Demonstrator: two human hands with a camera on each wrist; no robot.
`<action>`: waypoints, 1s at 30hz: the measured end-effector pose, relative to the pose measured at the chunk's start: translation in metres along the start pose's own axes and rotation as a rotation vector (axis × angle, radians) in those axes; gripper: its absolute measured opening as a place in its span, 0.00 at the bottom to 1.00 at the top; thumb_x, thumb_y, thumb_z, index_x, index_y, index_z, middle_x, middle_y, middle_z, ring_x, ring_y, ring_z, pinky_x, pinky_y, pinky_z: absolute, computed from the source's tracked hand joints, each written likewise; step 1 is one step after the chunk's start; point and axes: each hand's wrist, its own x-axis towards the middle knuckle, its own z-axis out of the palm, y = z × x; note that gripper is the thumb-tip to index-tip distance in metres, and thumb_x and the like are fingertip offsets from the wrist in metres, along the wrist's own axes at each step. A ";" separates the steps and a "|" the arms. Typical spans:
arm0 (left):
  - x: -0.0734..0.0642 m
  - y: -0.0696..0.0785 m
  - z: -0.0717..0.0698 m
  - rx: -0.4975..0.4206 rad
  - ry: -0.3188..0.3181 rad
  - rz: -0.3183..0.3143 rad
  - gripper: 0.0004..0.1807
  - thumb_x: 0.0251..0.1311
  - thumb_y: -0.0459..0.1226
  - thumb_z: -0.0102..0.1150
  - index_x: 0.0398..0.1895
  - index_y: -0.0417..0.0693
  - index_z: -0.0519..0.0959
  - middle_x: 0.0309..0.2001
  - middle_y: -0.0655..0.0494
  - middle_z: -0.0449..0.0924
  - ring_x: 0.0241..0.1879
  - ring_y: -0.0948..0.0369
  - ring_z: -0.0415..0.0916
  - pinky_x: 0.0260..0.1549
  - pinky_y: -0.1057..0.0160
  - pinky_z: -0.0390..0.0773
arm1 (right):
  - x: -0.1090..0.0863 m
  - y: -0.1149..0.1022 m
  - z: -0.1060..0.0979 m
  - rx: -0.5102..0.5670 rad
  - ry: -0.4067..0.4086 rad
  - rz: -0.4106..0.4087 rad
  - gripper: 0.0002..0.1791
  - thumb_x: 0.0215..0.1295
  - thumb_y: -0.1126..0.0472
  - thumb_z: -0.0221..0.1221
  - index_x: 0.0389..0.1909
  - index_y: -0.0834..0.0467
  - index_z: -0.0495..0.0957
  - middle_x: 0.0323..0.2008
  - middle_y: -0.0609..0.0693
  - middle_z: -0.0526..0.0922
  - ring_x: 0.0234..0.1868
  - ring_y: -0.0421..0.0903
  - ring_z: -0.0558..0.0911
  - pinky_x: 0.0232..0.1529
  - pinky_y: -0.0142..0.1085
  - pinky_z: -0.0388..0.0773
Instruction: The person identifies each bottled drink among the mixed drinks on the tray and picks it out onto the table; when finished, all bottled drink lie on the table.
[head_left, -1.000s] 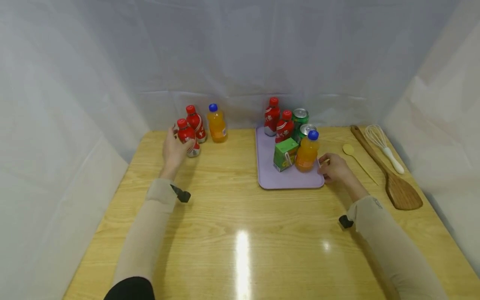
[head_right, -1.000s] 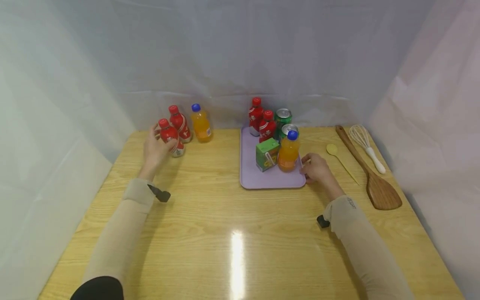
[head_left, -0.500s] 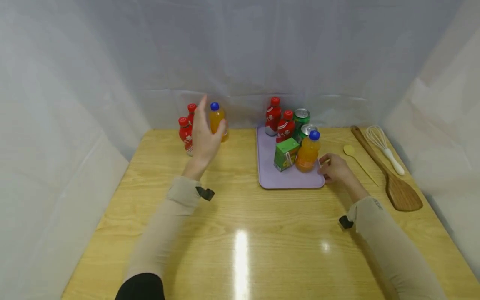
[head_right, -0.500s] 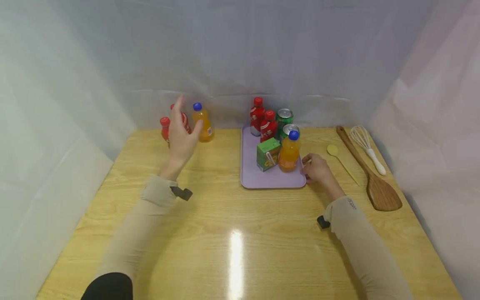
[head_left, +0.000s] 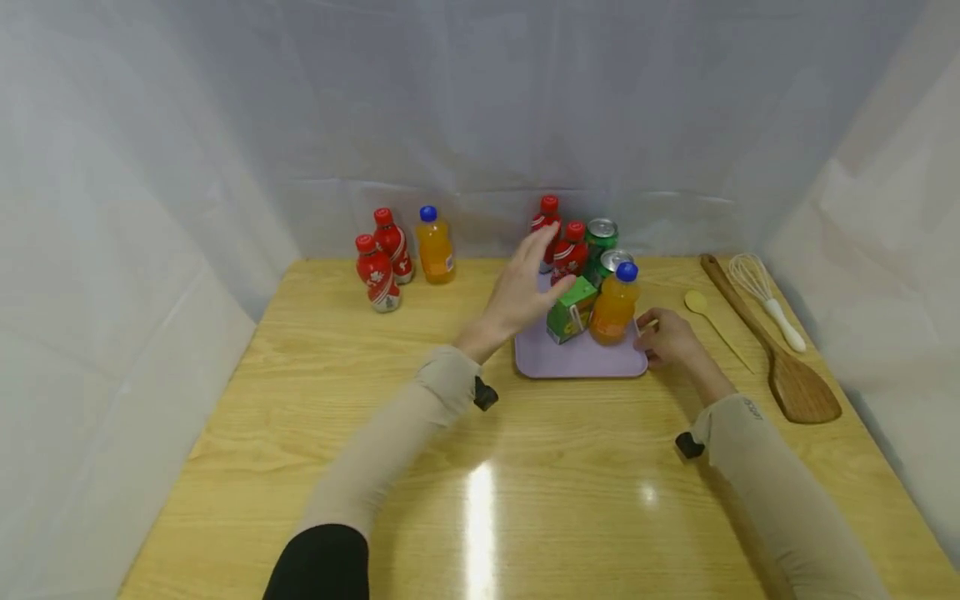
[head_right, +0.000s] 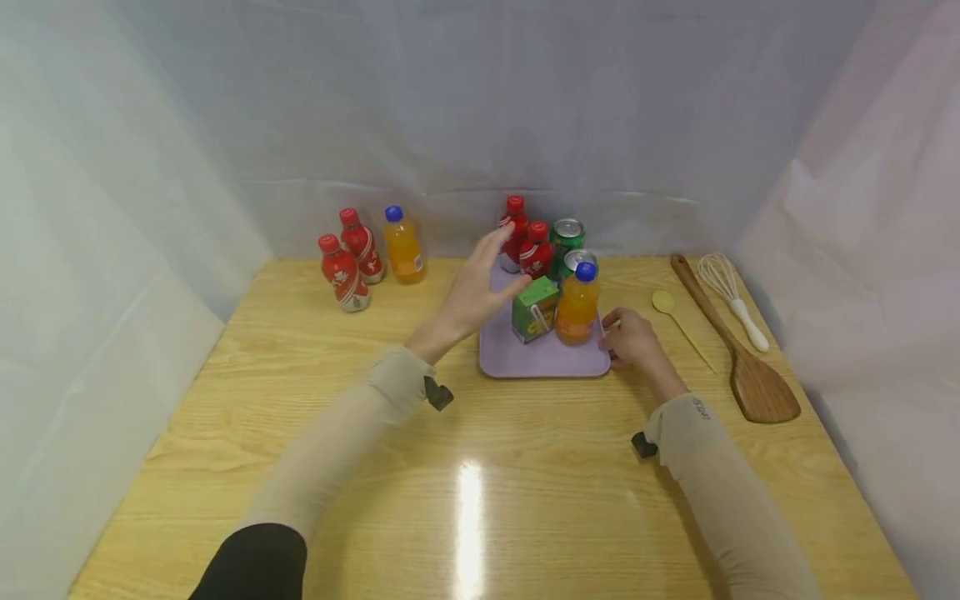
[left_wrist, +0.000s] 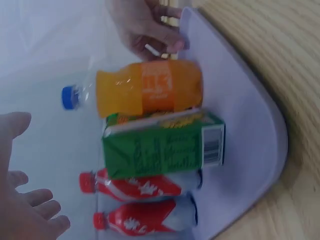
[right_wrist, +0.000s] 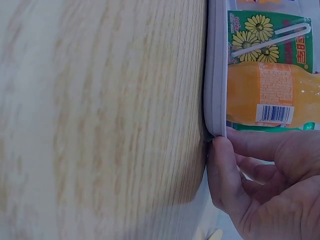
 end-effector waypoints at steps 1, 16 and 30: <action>0.002 0.002 0.006 0.017 -0.028 -0.002 0.46 0.72 0.51 0.63 0.86 0.53 0.51 0.85 0.48 0.54 0.84 0.51 0.53 0.83 0.46 0.58 | 0.000 0.000 0.000 0.005 0.002 0.000 0.27 0.71 0.69 0.61 0.67 0.71 0.66 0.44 0.61 0.76 0.35 0.46 0.85 0.34 0.35 0.89; 0.019 0.019 0.069 0.324 -0.209 -0.046 0.55 0.66 0.62 0.65 0.87 0.53 0.49 0.86 0.48 0.51 0.85 0.52 0.50 0.85 0.47 0.52 | 0.000 0.000 0.003 0.008 0.017 -0.016 0.26 0.71 0.70 0.61 0.67 0.71 0.67 0.43 0.63 0.78 0.33 0.46 0.86 0.32 0.36 0.88; 0.022 0.013 0.091 0.456 -0.101 -0.016 0.47 0.63 0.61 0.69 0.83 0.67 0.60 0.82 0.54 0.61 0.82 0.51 0.56 0.85 0.47 0.53 | 0.002 0.002 0.001 -0.002 0.016 -0.030 0.26 0.70 0.70 0.61 0.66 0.71 0.67 0.42 0.62 0.79 0.32 0.45 0.86 0.32 0.37 0.89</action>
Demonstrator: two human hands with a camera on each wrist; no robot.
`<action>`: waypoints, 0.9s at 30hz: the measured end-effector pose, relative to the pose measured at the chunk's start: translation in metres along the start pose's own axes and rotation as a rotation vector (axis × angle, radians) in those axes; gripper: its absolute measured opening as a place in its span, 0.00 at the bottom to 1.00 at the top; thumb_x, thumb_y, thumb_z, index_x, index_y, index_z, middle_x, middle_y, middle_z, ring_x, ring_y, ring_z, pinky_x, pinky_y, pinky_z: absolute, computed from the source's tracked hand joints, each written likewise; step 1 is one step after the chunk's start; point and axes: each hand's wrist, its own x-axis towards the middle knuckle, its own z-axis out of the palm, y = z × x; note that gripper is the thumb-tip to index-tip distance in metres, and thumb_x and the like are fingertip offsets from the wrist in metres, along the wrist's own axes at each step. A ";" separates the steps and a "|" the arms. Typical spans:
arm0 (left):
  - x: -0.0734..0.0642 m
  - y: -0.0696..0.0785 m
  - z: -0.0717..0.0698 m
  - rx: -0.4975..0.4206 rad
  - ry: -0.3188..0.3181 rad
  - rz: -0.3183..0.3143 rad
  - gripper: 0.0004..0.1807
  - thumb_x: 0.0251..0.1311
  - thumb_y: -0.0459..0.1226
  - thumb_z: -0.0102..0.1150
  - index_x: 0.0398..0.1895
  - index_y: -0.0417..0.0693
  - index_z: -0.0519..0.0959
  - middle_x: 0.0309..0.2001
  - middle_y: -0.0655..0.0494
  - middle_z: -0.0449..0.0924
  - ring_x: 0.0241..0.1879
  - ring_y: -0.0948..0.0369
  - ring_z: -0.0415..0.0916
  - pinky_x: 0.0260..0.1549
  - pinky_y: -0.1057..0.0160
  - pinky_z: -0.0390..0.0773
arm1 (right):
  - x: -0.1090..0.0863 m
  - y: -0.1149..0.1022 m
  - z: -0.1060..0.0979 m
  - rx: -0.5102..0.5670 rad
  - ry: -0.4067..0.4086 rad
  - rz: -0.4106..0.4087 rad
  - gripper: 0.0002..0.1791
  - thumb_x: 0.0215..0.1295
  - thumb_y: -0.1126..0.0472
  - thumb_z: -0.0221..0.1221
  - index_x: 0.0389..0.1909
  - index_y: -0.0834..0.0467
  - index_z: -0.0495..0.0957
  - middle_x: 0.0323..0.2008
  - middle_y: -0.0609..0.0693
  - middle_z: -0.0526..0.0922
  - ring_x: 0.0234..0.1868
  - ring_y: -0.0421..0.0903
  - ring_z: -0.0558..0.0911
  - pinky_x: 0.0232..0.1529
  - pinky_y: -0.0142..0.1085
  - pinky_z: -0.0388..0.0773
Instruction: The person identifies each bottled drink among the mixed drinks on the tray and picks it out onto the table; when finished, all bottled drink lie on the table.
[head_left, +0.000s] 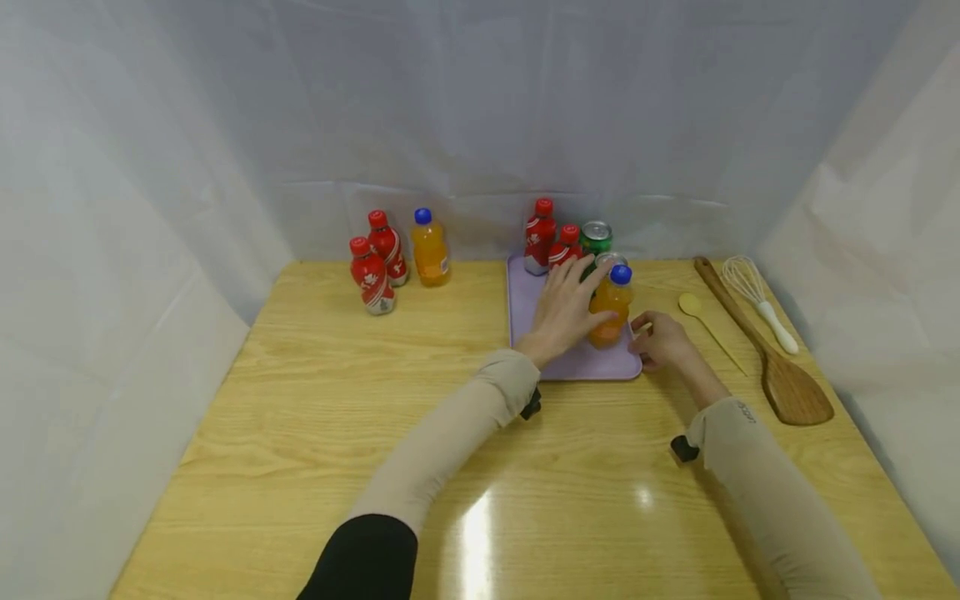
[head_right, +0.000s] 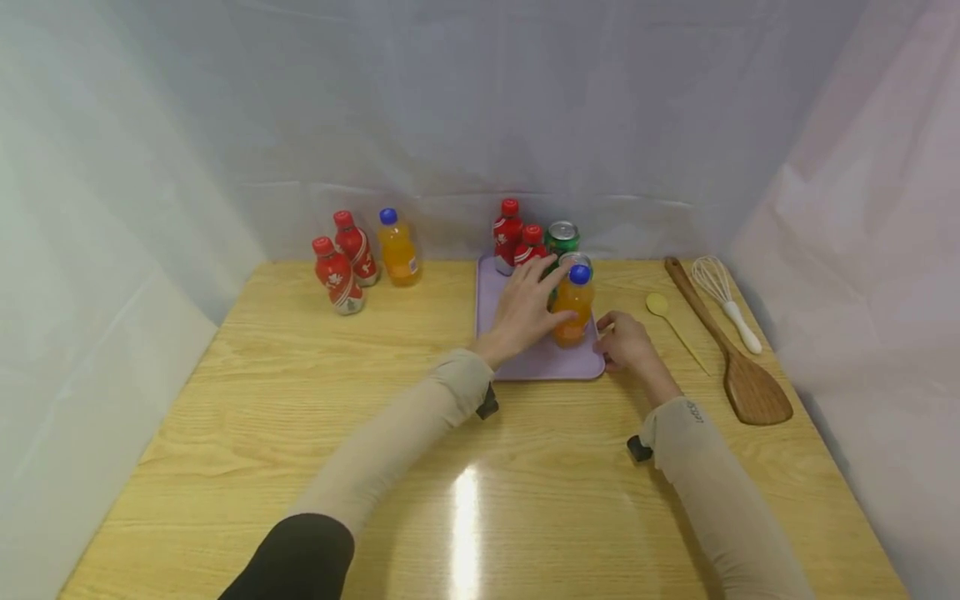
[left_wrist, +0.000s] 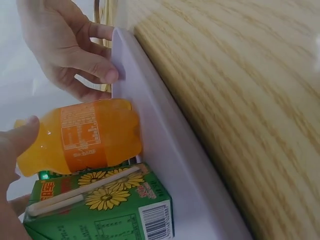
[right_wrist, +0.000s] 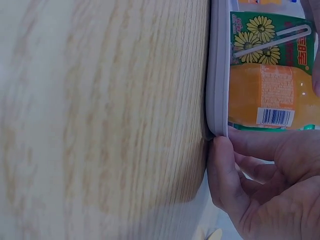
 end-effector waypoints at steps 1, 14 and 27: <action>0.001 0.000 0.001 0.005 0.013 0.003 0.47 0.63 0.62 0.68 0.83 0.67 0.61 0.81 0.55 0.63 0.82 0.51 0.57 0.85 0.47 0.54 | 0.000 -0.001 0.000 -0.002 -0.001 0.001 0.26 0.71 0.70 0.61 0.66 0.71 0.67 0.42 0.62 0.79 0.33 0.46 0.86 0.32 0.37 0.89; -0.001 0.002 0.002 0.039 0.074 0.030 0.40 0.62 0.63 0.68 0.76 0.64 0.73 0.77 0.60 0.72 0.77 0.55 0.64 0.84 0.45 0.54 | -0.002 -0.007 0.000 0.007 0.005 -0.015 0.27 0.70 0.70 0.61 0.67 0.73 0.66 0.41 0.62 0.79 0.33 0.45 0.87 0.34 0.39 0.90; -0.011 0.015 -0.009 -0.133 0.102 0.158 0.38 0.62 0.57 0.72 0.74 0.60 0.75 0.68 0.61 0.83 0.72 0.57 0.72 0.79 0.50 0.66 | -0.001 0.002 0.000 -0.034 0.041 -0.067 0.25 0.68 0.71 0.59 0.63 0.76 0.68 0.43 0.67 0.81 0.35 0.50 0.88 0.31 0.40 0.90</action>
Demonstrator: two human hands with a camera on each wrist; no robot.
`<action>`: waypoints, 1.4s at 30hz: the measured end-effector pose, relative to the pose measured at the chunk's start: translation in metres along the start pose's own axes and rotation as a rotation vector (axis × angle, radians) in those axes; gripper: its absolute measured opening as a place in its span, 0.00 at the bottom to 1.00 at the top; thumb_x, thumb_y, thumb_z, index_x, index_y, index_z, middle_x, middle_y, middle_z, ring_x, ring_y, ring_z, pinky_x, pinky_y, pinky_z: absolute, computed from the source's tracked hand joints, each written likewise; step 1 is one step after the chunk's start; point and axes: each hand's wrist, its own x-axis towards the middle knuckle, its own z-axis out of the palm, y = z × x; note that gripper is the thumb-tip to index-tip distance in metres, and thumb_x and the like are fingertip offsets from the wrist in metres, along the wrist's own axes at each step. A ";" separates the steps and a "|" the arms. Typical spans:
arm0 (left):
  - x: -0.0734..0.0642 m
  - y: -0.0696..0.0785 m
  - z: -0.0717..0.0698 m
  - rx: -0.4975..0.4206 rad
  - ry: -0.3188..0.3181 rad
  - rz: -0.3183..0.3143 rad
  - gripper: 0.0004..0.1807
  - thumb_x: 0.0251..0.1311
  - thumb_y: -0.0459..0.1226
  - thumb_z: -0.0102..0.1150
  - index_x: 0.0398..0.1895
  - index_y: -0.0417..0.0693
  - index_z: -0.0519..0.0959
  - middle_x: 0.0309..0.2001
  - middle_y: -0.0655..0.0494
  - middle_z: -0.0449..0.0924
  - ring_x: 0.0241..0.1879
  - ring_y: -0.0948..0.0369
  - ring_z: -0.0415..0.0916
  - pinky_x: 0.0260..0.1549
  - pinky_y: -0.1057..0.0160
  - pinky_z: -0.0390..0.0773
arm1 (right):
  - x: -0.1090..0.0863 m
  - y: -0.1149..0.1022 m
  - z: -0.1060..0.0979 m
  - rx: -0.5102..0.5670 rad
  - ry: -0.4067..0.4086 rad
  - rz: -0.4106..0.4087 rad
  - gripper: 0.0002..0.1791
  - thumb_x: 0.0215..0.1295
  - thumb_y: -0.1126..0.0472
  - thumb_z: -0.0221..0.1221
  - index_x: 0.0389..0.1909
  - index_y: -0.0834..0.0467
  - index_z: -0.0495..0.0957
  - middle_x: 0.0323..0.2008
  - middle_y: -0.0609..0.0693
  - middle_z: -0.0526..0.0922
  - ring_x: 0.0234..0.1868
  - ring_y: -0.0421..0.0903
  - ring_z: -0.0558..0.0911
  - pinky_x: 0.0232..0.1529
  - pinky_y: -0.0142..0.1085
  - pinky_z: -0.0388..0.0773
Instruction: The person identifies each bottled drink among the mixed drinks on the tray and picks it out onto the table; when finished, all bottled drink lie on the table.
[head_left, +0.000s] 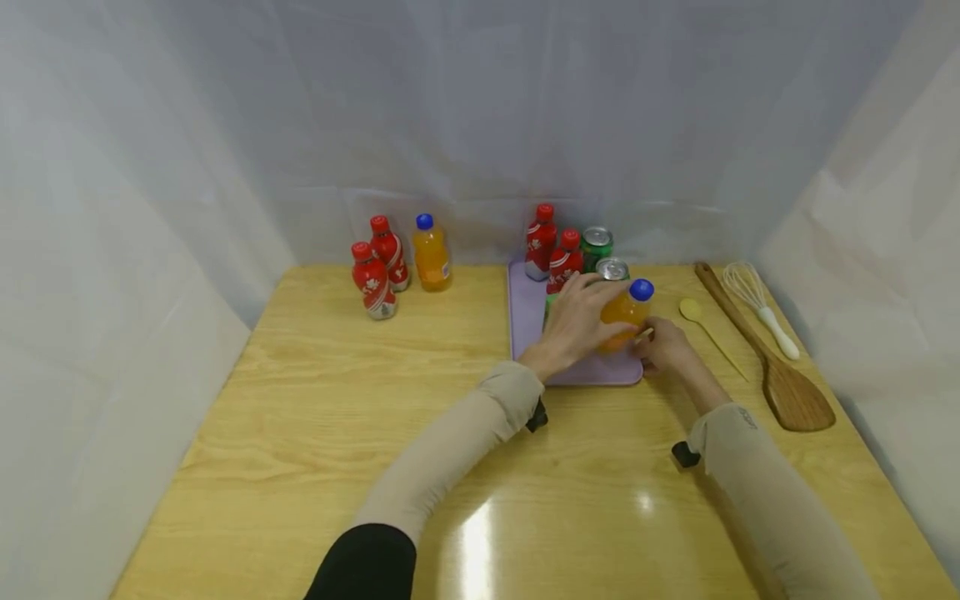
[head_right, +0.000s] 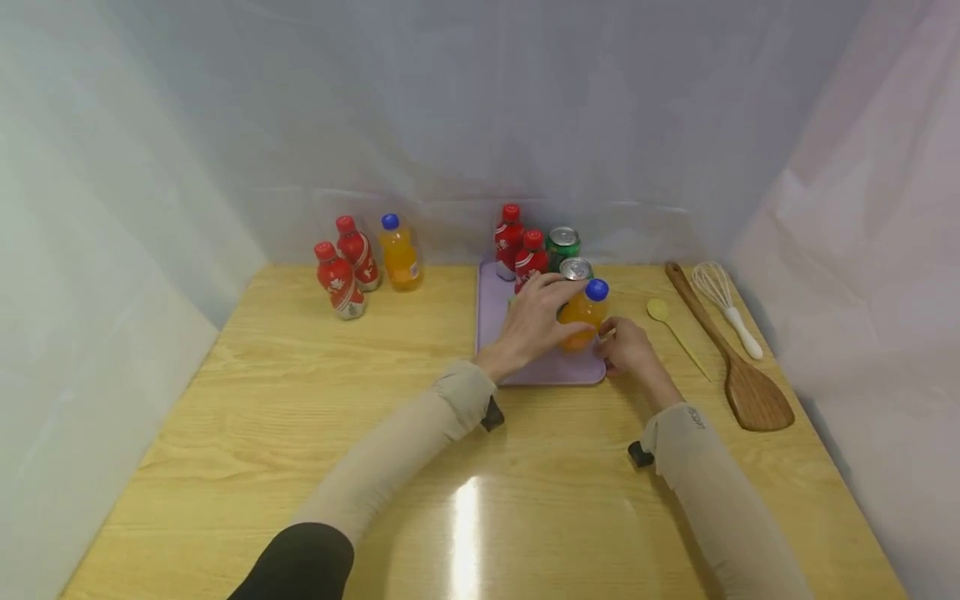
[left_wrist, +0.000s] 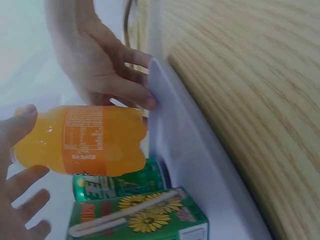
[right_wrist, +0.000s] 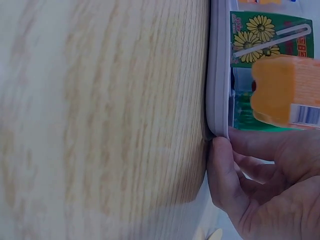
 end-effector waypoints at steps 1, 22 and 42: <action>0.000 0.002 -0.001 -0.010 -0.001 0.002 0.38 0.62 0.58 0.72 0.74 0.60 0.75 0.66 0.61 0.84 0.70 0.57 0.73 0.76 0.53 0.72 | 0.001 0.001 0.001 0.000 0.001 0.004 0.26 0.68 0.71 0.59 0.64 0.76 0.67 0.44 0.68 0.81 0.35 0.50 0.88 0.31 0.39 0.90; -0.004 0.011 -0.047 -0.636 -0.063 -0.149 0.36 0.60 0.41 0.77 0.73 0.52 0.76 0.68 0.53 0.82 0.59 0.57 0.84 0.53 0.69 0.84 | 0.000 0.000 0.000 -0.020 -0.026 0.013 0.25 0.70 0.69 0.57 0.66 0.73 0.67 0.47 0.69 0.80 0.35 0.50 0.87 0.31 0.40 0.90; -0.005 -0.008 -0.095 -1.145 0.019 -0.266 0.35 0.65 0.31 0.70 0.75 0.52 0.71 0.67 0.44 0.80 0.60 0.52 0.83 0.42 0.55 0.92 | -0.002 -0.002 0.001 -0.003 -0.043 0.044 0.26 0.73 0.67 0.61 0.67 0.71 0.67 0.45 0.63 0.80 0.36 0.47 0.87 0.33 0.37 0.89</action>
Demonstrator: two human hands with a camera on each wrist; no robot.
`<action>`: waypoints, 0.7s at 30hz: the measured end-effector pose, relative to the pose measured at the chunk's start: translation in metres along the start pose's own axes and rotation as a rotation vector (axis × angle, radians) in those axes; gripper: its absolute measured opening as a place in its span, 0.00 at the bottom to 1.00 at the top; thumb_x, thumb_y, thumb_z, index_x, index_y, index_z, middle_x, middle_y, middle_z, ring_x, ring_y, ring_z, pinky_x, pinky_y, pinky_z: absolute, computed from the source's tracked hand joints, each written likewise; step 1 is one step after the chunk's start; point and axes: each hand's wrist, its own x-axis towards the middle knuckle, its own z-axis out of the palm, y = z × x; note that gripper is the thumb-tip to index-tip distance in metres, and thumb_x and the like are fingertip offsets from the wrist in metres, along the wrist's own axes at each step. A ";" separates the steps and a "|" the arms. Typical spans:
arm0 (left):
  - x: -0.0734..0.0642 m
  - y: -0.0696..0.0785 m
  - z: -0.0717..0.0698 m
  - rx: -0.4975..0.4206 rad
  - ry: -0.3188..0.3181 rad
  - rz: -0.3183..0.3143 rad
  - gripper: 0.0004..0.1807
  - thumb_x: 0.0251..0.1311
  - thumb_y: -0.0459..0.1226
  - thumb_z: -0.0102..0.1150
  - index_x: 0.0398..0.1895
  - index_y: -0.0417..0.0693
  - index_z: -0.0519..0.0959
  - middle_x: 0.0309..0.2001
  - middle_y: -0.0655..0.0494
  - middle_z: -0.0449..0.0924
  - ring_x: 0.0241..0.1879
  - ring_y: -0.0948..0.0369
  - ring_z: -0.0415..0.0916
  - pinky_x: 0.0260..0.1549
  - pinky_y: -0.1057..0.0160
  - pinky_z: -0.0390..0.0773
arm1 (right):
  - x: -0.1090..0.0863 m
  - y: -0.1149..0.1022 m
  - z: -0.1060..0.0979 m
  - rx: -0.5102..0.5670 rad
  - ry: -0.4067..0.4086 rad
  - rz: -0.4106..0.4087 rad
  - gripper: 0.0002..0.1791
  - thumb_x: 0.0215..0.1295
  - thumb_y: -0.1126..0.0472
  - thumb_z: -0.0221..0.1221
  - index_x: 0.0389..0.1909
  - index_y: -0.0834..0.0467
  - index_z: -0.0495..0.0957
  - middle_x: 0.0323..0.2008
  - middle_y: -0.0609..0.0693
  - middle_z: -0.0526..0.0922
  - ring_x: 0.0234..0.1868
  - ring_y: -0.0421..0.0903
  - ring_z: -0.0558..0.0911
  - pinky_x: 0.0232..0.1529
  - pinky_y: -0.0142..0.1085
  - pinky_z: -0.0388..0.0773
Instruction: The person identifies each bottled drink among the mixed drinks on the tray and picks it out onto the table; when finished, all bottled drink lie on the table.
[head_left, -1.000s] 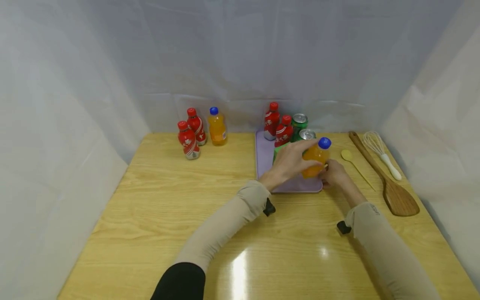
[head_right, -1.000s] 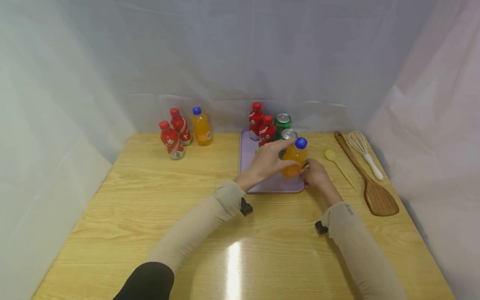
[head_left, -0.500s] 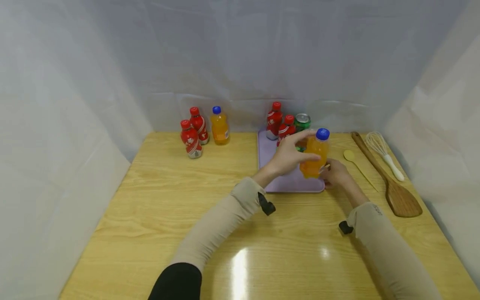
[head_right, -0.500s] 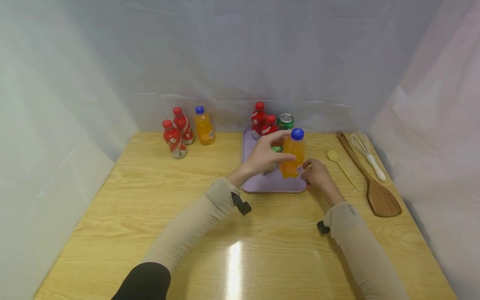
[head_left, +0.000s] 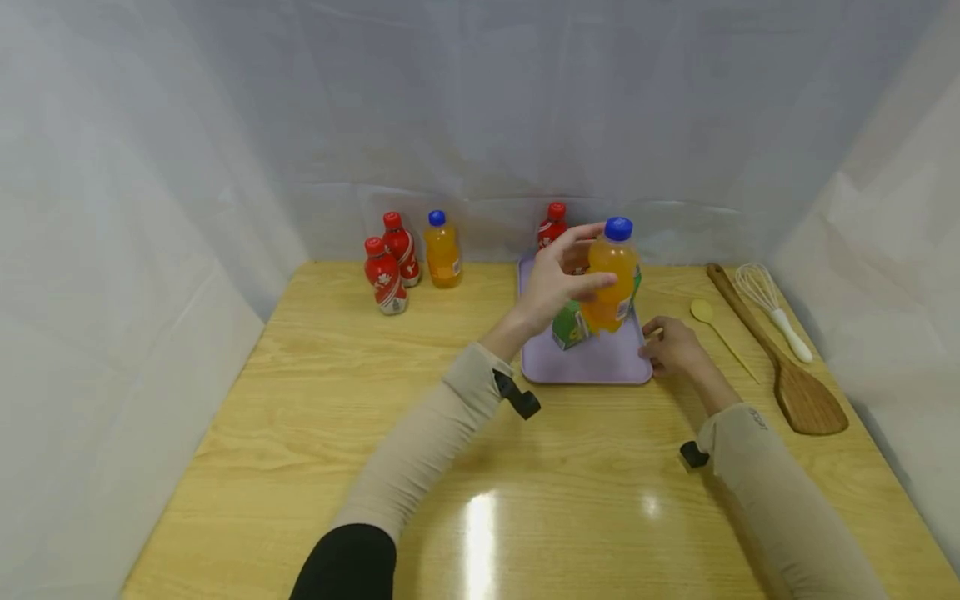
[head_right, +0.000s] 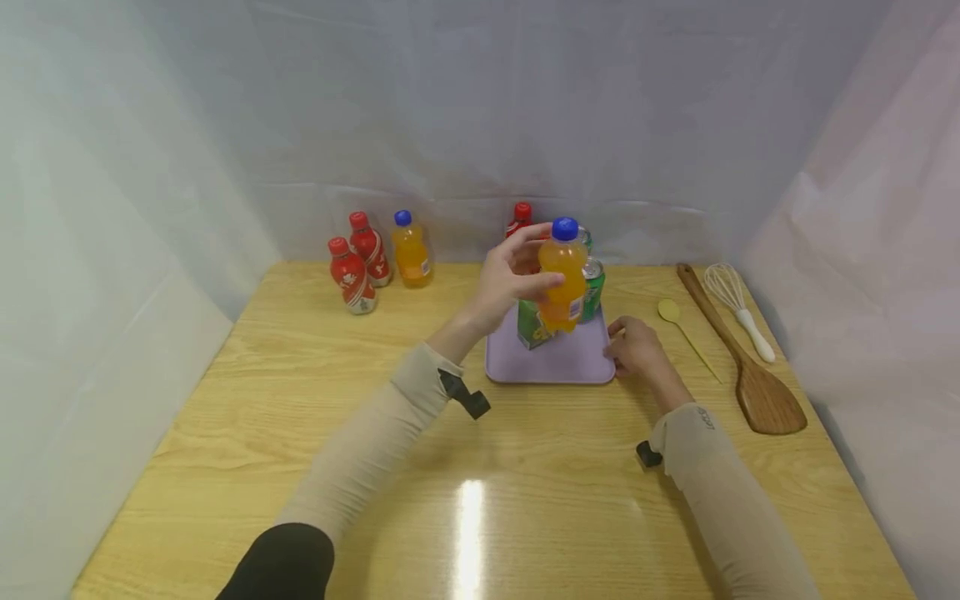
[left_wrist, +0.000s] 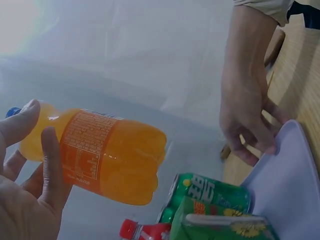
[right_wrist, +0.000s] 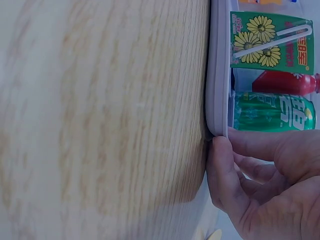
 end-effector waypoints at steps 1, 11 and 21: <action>0.000 0.001 -0.003 -0.006 0.012 0.008 0.35 0.65 0.30 0.70 0.75 0.51 0.71 0.67 0.43 0.80 0.59 0.52 0.83 0.41 0.55 0.92 | 0.000 0.000 0.000 0.004 0.000 0.000 0.27 0.72 0.67 0.61 0.67 0.72 0.67 0.44 0.63 0.79 0.36 0.47 0.87 0.33 0.37 0.89; -0.002 0.006 -0.048 0.038 0.138 0.030 0.34 0.65 0.33 0.71 0.74 0.53 0.73 0.67 0.45 0.81 0.58 0.53 0.83 0.40 0.58 0.91 | 0.000 -0.003 -0.001 0.027 0.002 0.014 0.27 0.71 0.69 0.61 0.67 0.73 0.66 0.42 0.61 0.78 0.34 0.46 0.86 0.33 0.37 0.89; -0.006 -0.011 -0.090 0.073 0.239 -0.024 0.35 0.63 0.31 0.72 0.74 0.53 0.74 0.68 0.45 0.78 0.64 0.49 0.79 0.42 0.59 0.91 | 0.002 0.000 0.000 0.009 0.036 0.019 0.26 0.70 0.68 0.62 0.66 0.73 0.69 0.39 0.60 0.81 0.33 0.45 0.86 0.31 0.35 0.88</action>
